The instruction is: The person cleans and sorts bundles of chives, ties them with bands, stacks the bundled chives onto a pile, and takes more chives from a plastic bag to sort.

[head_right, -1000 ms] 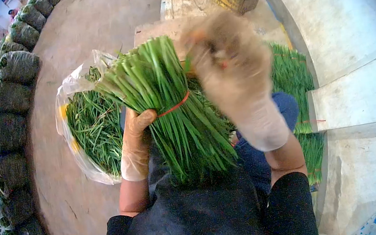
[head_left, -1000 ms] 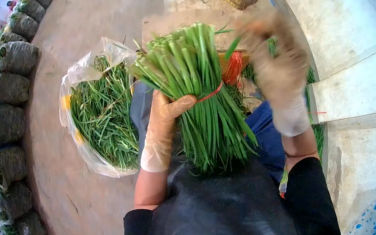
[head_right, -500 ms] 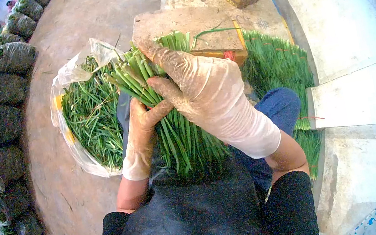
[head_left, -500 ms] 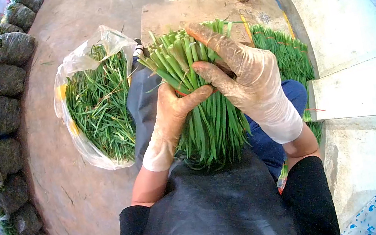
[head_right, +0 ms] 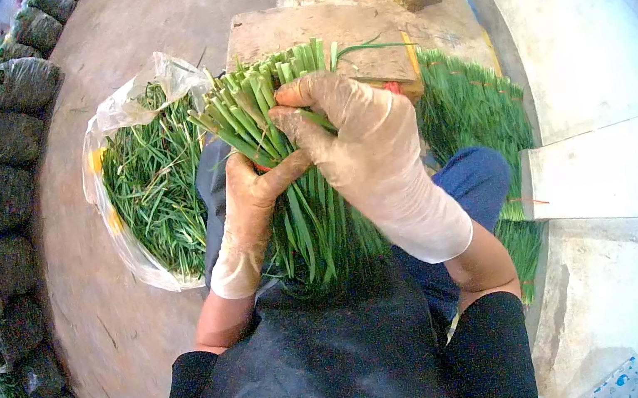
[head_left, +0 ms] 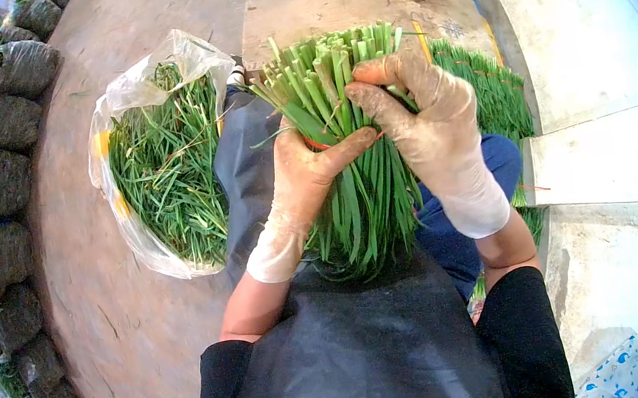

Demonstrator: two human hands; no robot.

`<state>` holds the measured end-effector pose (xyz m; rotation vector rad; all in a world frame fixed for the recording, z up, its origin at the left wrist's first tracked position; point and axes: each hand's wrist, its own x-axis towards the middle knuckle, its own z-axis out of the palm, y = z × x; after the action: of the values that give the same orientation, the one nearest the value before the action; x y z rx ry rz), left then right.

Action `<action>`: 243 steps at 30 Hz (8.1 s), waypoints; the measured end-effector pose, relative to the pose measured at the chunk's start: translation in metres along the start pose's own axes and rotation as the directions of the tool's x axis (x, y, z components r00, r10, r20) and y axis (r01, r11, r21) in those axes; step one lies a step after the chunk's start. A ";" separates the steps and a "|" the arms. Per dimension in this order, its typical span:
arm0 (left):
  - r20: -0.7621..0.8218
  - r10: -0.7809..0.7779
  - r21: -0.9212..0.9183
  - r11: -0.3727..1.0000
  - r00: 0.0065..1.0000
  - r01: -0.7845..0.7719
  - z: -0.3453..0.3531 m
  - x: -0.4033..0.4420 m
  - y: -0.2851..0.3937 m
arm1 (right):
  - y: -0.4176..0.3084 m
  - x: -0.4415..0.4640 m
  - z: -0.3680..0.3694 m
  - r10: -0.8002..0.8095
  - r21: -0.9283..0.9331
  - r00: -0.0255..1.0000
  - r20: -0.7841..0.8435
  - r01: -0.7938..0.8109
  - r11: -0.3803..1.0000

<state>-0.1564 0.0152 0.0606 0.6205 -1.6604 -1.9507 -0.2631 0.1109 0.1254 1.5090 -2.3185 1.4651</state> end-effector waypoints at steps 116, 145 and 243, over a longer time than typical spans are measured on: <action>0.614 -0.611 0.605 0.771 0.500 0.199 0.144 0.206 -0.153 | 0.386 -0.283 -0.074 0.973 0.925 -0.157 -0.168 0.316 0.211; 0.769 -0.604 0.403 0.205 0.208 -0.892 0.174 0.181 -0.483 | 0.590 -0.270 -0.209 0.846 -0.852 0.427 -0.319 -0.521 -0.059; 0.675 -0.003 0.737 -0.050 0.738 -0.674 0.080 0.275 -0.244 | 0.322 -0.093 -0.095 0.766 0.958 0.595 -0.242 0.022 0.286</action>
<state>-0.4386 -0.0672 -0.1739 -0.0723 -3.0561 -0.1214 -0.4872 0.2744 -0.0852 -0.0607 -1.3500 3.0696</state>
